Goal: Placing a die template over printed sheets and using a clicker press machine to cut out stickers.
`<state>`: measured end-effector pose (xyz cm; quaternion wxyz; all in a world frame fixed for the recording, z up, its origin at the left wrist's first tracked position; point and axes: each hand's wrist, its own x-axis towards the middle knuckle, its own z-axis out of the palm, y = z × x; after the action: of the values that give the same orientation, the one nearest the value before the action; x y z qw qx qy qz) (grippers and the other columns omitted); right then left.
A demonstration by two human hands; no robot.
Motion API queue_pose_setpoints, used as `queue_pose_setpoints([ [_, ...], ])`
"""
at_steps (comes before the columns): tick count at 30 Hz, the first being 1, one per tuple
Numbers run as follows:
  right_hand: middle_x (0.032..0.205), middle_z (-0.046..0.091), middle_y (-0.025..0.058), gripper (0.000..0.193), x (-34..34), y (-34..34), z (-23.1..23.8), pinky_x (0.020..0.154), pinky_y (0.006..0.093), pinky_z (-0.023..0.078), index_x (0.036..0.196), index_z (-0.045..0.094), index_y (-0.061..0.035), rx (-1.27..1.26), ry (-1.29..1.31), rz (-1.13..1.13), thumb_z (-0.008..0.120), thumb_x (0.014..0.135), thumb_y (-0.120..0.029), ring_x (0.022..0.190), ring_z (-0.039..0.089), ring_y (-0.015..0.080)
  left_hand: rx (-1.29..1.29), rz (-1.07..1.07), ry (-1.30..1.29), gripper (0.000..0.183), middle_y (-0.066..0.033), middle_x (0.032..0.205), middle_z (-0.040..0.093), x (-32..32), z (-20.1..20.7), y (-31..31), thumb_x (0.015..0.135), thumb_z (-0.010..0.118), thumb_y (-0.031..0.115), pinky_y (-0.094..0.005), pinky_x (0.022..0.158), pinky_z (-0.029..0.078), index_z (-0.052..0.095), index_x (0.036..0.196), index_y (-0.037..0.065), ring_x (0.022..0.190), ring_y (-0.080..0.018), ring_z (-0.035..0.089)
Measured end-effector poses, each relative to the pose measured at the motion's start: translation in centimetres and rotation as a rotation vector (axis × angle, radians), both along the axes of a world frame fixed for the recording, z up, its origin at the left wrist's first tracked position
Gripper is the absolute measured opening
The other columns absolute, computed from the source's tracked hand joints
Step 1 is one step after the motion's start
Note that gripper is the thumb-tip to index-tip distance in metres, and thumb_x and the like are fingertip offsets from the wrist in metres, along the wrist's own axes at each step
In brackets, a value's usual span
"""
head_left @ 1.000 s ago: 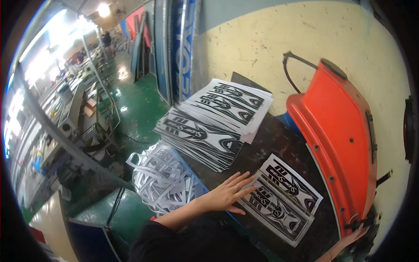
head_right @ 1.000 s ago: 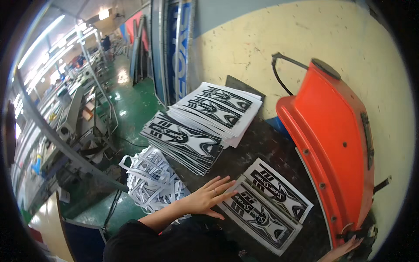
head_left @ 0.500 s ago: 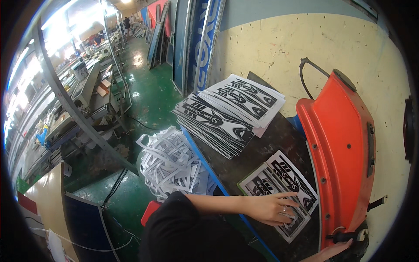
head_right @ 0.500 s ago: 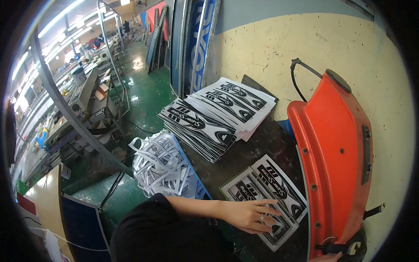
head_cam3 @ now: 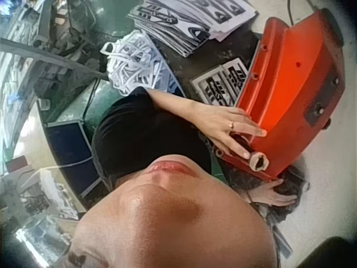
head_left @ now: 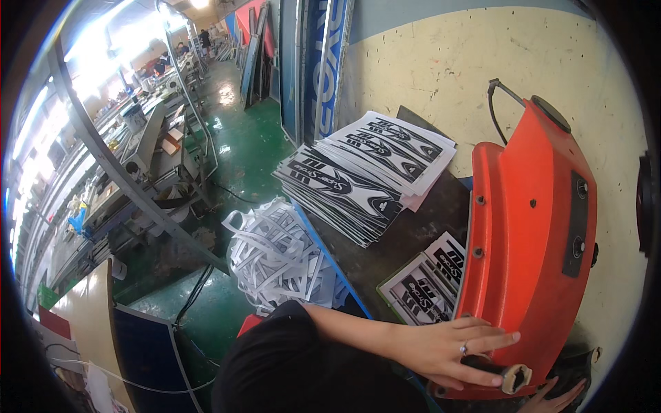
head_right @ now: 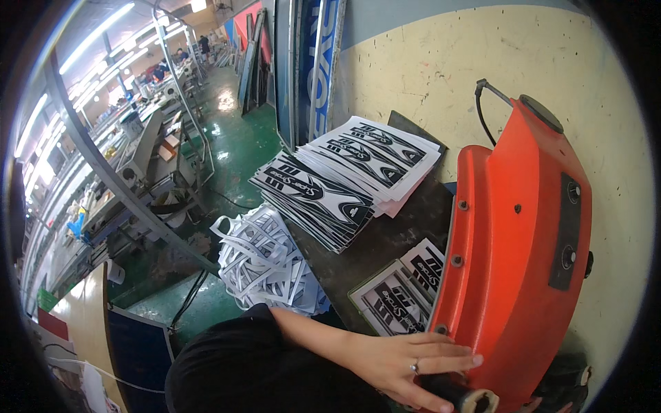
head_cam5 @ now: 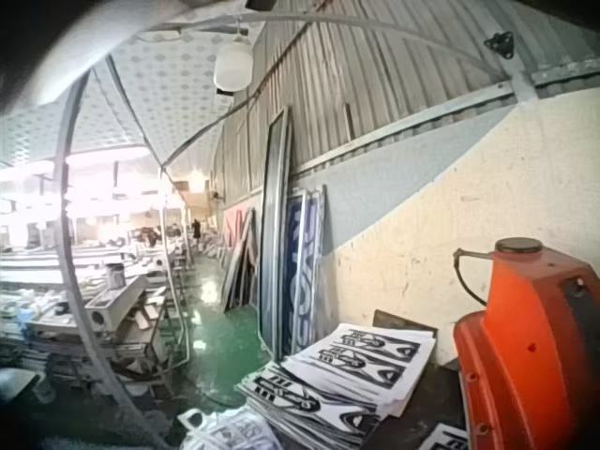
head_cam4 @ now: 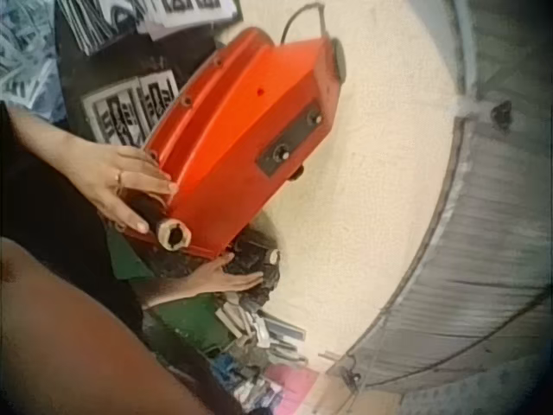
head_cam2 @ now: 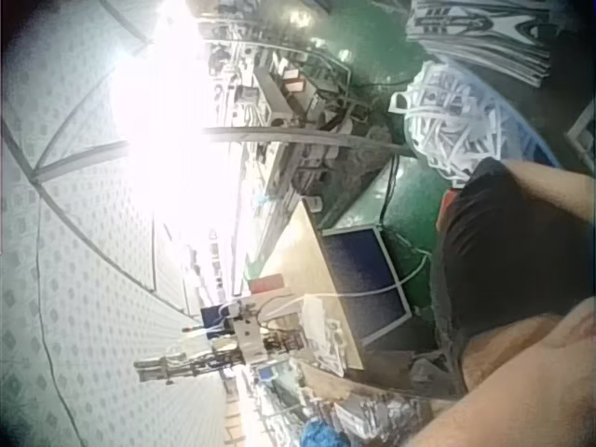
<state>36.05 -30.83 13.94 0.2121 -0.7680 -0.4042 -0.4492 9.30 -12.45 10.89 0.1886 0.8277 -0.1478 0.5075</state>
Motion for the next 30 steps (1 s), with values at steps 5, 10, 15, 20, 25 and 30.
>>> queue_pose_setpoints([
  [5,0.126,0.053,0.0226,0.079,1.5,1.7,-1.1,0.078,0.0422,0.055,0.143,0.039,0.0019,0.175,0.249,-0.077,0.073,0.086,-0.040,0.100,0.060,0.0319,-0.025,0.180,0.119,0.047,-0.0216,0.124,0.053,-3.6,-0.6,0.8,0.094,0.058,0.020,-0.0402,0.078,0.050,0.046,0.139,0.017,0.097,-0.0305,0.060],
  [10,0.110,0.063,0.0168,0.068,2.1,1.1,-0.9,0.059,0.0331,0.055,0.132,0.050,0.0010,0.144,0.075,0.080,0.076,0.084,-0.038,0.076,0.064,0.0247,0.022,0.391,0.003,0.045,-0.0167,0.106,0.060,-6.4,0.6,1.7,0.086,0.071,0.023,-0.0334,0.063,0.050,0.053,0.127,0.013,0.078,-0.0245,0.063],
  [15,0.101,0.068,0.0137,0.059,1.1,1.2,-1.0,0.053,0.0293,0.053,0.121,0.057,0.0006,0.116,-0.002,0.248,0.078,0.082,-0.038,0.067,0.065,0.0224,0.100,0.540,-0.100,0.047,-0.0118,0.096,0.060,-9.1,1.2,3.9,0.078,0.077,0.023,-0.0325,0.059,0.051,0.053,0.116,0.009,0.075,-0.0223,0.061],
  [20,0.122,0.060,0.0173,0.053,1.8,0.3,-3.4,0.074,0.0348,0.051,0.126,0.053,0.0019,0.051,0.025,0.324,0.069,0.089,-0.031,0.097,0.062,0.0264,0.093,0.672,-0.025,0.049,-0.0113,0.098,0.063,-11.7,1.3,5.1,0.069,0.077,0.018,-0.0284,0.053,0.047,0.053,0.112,0.014,0.059,-0.0187,0.056],
  [25,0.125,0.063,0.0163,0.043,1.6,0.7,-5.4,0.064,0.0286,0.043,0.128,0.054,0.0008,0.106,0.146,0.373,0.070,0.089,-0.011,0.105,0.065,0.0237,0.078,0.745,0.001,0.049,-0.0127,0.100,0.064,-12.3,0.7,4.8,0.070,0.077,0.017,-0.0295,0.055,0.048,0.054,0.113,0.014,0.057,-0.0195,0.057],
  [30,0.128,0.062,0.0161,0.040,1.7,1.0,-5.5,0.063,0.0279,0.043,0.127,0.055,0.0008,0.120,0.070,0.358,0.067,0.092,-0.014,0.104,0.064,0.0225,0.080,0.761,-0.015,0.051,-0.0127,0.101,0.065,-12.3,0.5,4.8,0.070,0.077,0.016,-0.0294,0.056,0.049,0.054,0.115,0.014,0.057,-0.0198,0.058],
])
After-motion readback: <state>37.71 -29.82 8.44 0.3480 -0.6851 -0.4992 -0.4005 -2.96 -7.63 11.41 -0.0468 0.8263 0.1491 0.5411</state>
